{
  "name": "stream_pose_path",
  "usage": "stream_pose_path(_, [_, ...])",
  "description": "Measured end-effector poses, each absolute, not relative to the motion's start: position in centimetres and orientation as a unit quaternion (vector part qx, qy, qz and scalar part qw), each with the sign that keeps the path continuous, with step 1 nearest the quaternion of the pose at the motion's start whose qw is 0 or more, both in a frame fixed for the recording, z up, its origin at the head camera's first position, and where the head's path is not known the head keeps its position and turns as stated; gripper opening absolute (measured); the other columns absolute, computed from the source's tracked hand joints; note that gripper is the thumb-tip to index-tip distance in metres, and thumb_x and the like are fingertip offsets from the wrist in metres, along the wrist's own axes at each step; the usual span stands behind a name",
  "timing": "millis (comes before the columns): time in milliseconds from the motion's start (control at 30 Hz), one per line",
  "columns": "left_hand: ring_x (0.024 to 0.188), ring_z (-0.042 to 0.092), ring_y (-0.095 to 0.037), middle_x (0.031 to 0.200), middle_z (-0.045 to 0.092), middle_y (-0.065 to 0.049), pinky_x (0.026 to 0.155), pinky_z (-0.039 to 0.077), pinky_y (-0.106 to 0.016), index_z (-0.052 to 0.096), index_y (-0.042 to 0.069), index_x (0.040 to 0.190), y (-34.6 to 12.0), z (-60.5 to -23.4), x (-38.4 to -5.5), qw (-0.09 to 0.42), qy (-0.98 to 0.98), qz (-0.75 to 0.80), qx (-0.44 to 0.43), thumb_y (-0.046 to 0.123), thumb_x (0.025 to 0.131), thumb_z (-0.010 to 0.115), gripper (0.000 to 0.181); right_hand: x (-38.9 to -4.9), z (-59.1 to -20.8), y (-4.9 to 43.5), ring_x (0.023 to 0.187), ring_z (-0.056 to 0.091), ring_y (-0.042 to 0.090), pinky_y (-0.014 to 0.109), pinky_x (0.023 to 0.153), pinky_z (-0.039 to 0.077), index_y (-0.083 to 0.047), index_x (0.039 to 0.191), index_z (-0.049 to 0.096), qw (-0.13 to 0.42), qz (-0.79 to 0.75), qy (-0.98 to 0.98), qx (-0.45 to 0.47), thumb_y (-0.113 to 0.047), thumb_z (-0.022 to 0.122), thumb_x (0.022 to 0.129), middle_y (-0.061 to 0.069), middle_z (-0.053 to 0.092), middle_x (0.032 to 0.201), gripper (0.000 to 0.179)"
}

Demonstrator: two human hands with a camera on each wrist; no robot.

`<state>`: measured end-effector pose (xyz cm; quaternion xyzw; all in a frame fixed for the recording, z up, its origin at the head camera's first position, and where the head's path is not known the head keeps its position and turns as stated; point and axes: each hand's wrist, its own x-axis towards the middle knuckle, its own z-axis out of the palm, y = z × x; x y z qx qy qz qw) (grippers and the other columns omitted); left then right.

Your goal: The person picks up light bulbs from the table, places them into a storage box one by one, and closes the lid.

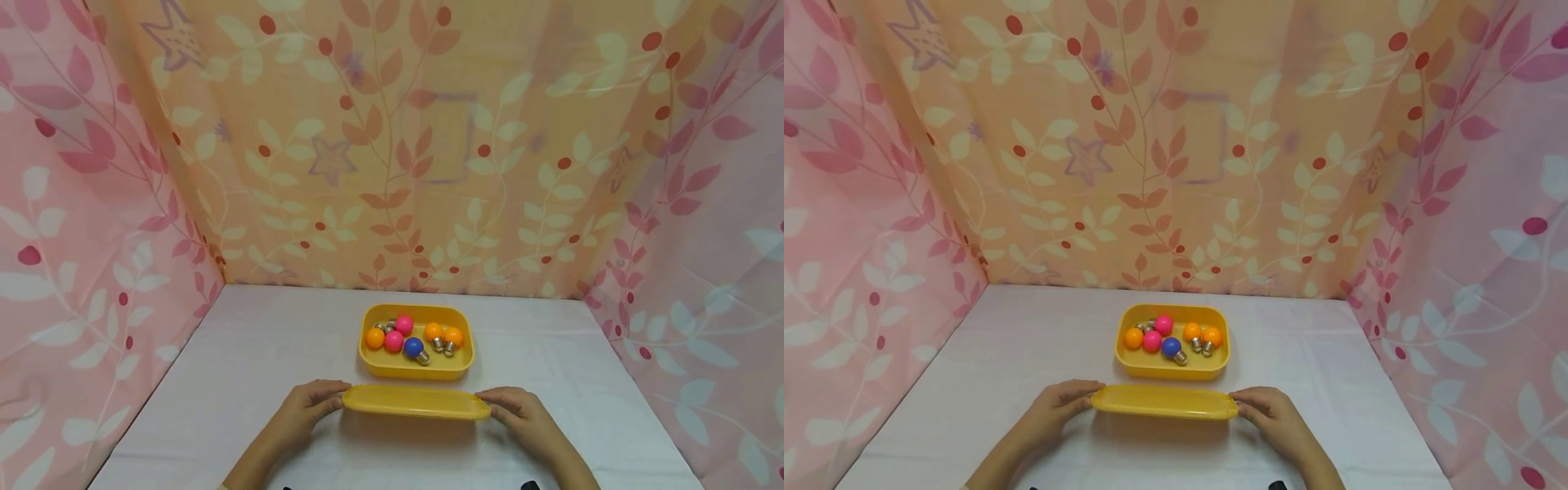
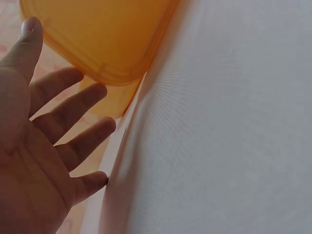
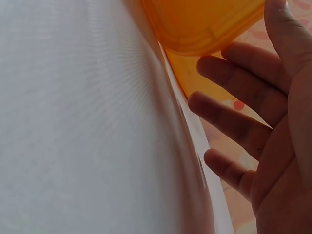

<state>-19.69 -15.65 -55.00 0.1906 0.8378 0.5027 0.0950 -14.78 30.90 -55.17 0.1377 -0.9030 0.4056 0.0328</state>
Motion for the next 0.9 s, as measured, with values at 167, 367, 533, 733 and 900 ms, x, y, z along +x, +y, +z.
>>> stream_pose_path(167, [0.127,0.062,-0.027,0.129,0.071,0.006,0.105,0.053,-0.044,0.076,0.03,0.121,-15.47,-55.05,-19.66,0.065,0.839,0.504,0.194,0.042,0.095,0.069,0.029,-14.71,-55.09,30.7,0.107,0.066,0.005,0.028,0.093,0.054,-0.033,0.114,0.079,0.112,0.376,-0.906,0.157,-0.023,0.074,0.094,-0.022,0.073,0.112,0.022])
stream_pose_path(367, [0.123,0.064,-0.02,0.127,0.072,0.002,0.107,0.051,-0.044,0.079,0.035,0.112,-15.08,-55.03,-19.55,0.028,0.845,0.499,0.19,0.039,0.089,0.078,0.024,-14.79,-55.19,30.77,0.103,0.067,0.007,0.013,0.091,0.049,-0.024,0.11,0.081,0.176,0.375,-0.888,0.201,-0.011,0.078,0.089,-0.014,0.076,0.108,0.025])
stream_pose_path(533, [0.121,0.064,-0.017,0.124,0.072,0.002,0.106,0.052,-0.037,0.078,0.036,0.11,-14.96,-55.12,-19.45,0.013,0.843,0.501,0.198,0.033,0.088,0.08,0.022,-14.79,-55.2,30.69,0.101,0.067,0.007,0.009,0.09,0.047,-0.024,0.109,0.081,0.194,0.386,-0.877,0.212,-0.008,0.078,0.089,-0.012,0.077,0.106,0.026])
stream_pose_path(733, [0.119,0.064,-0.014,0.119,0.073,0.009,0.104,0.053,-0.031,0.079,0.029,0.11,-14.96,-55.15,-19.48,0.004,0.826,0.52,0.217,0.032,0.089,0.08,0.022,-14.78,-55.09,30.28,0.096,0.068,0.009,0.008,0.087,0.048,-0.023,0.106,0.081,0.215,0.397,-0.868,0.209,-0.004,0.079,0.087,-0.008,0.077,0.101,0.027])
stream_pose_path(900, [0.115,0.065,-0.012,0.114,0.073,0.014,0.104,0.051,-0.027,0.079,0.02,0.11,-14.89,-55.56,-19.67,0.005,0.814,0.541,0.211,0.035,0.089,0.079,0.027,-14.89,-55.05,30.11,0.096,0.069,0.004,0.011,0.084,0.053,-0.023,0.104,0.08,0.185,0.422,-0.865,0.198,-0.008,0.078,0.089,-0.011,0.076,0.103,0.022])
